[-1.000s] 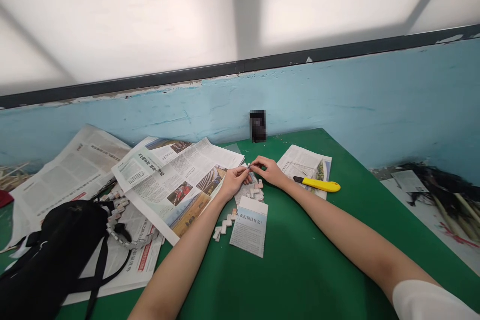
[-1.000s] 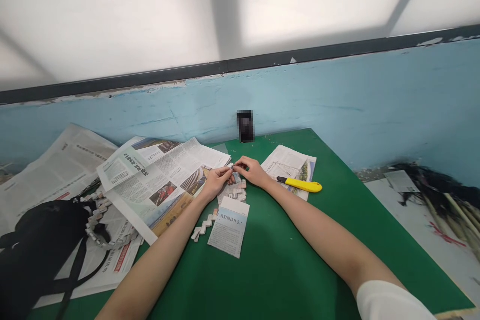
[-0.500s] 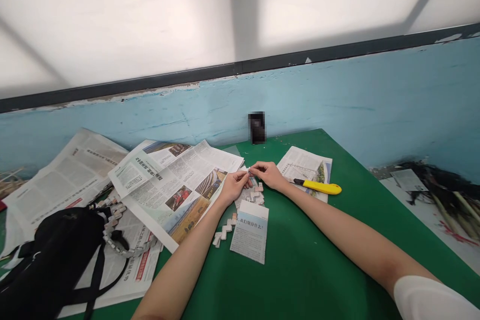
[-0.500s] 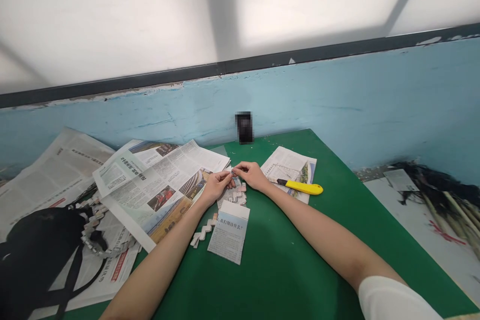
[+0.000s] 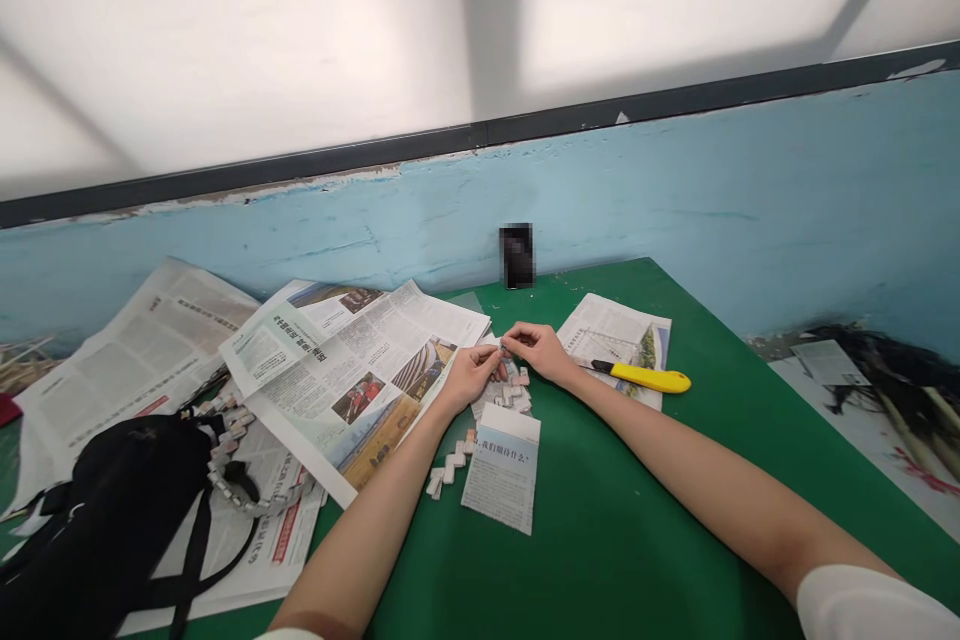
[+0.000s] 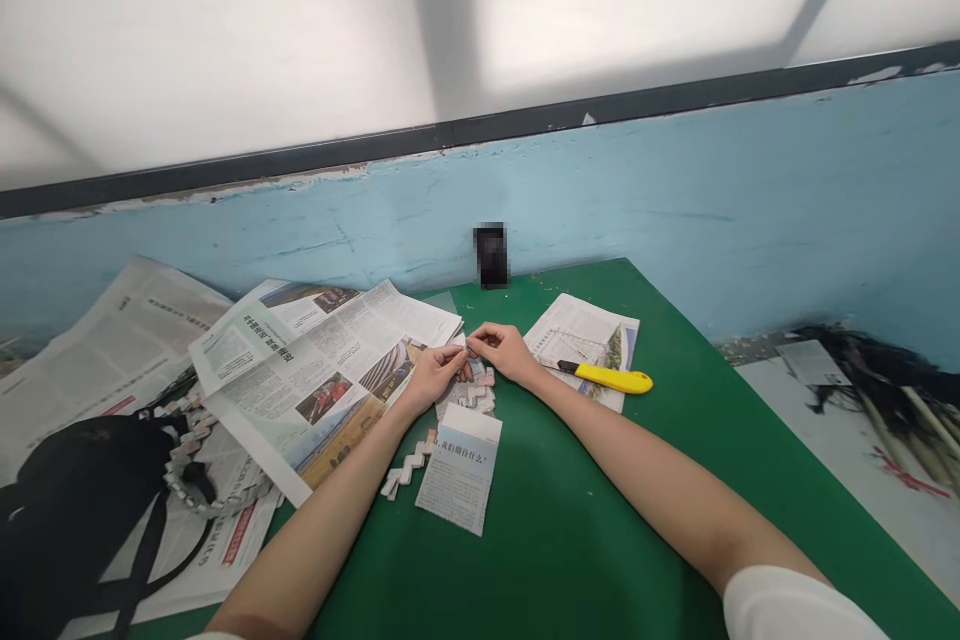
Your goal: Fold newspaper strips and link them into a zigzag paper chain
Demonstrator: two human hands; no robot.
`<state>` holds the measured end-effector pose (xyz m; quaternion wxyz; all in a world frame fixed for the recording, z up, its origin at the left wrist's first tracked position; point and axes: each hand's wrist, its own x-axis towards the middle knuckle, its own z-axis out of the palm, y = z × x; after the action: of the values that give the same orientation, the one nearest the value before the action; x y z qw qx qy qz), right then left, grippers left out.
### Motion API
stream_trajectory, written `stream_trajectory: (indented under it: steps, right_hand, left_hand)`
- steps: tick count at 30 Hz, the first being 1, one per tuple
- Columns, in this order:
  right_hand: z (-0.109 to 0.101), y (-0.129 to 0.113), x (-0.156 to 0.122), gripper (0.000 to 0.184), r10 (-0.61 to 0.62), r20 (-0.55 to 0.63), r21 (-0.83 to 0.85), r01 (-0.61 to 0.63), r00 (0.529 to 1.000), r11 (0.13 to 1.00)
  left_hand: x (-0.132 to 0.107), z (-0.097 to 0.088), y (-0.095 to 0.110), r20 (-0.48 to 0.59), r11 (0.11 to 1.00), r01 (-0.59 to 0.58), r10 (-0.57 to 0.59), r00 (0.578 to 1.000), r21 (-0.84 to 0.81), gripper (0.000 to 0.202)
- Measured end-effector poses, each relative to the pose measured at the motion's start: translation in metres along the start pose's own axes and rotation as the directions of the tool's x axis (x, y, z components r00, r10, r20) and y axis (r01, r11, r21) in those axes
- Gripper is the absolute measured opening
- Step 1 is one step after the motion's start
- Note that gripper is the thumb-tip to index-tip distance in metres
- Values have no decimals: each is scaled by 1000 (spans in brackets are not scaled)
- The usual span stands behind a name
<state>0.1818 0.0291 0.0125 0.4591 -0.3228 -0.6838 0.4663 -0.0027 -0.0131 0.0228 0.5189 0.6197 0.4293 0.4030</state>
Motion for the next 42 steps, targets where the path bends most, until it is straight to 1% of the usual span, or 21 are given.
stream_trajectory:
  steps: [3,5,9,13,18,20,25,27,31,34,37,42]
  right_hand:
    - [0,4,0,32,-10,-43,-42,8,999,999]
    - [0,6,0,34,-21,-64,-70,17,998,997]
    - [2,7,0,31,-52,-54,-80,47,997,996]
    - [3,4,-2,27,-104,-55,-132,96,993,987]
    - [5,-2,-4,26,-224,-97,-278,189,970,942]
    - [6,-2,-5,26,-269,-83,-314,231,960,921]
    - [7,2,-7,22,-353,28,-335,341,935,878]
    - [7,1,-8,21,-354,72,-348,356,932,867]
    - [7,-1,-9,16,-342,136,-367,368,930,854]
    - [8,1,-9,18,-329,161,-400,366,930,840]
    - [10,7,-7,13,-328,116,-429,345,938,835]
    - [9,13,-4,11,-323,36,-391,311,946,866]
  left_hand:
    - [1,1,-3,27,1000,7,-7,1000,3,43]
    - [2,2,-4,25,1000,14,-14,1000,-4,43]
    - [2,2,-2,-21,998,27,-28,999,-52,44]
    - [3,1,-2,-24,998,20,-22,999,-64,44]
    - [6,-1,-11,9,976,31,-30,1000,-215,37]
    - [8,-2,-15,6,967,38,-38,999,-253,36]
    - [10,-1,-21,-77,959,49,-73,994,-279,44]
    - [11,-2,-23,-97,951,59,-92,991,-302,45]
    - [12,-3,-26,-156,942,45,-102,982,-331,35]
    - [13,-4,-26,-146,909,52,-123,982,-414,33]
    - [14,-2,-25,-132,885,34,-107,986,-465,37]
    - [14,-2,-28,-168,898,15,-99,981,-439,45]
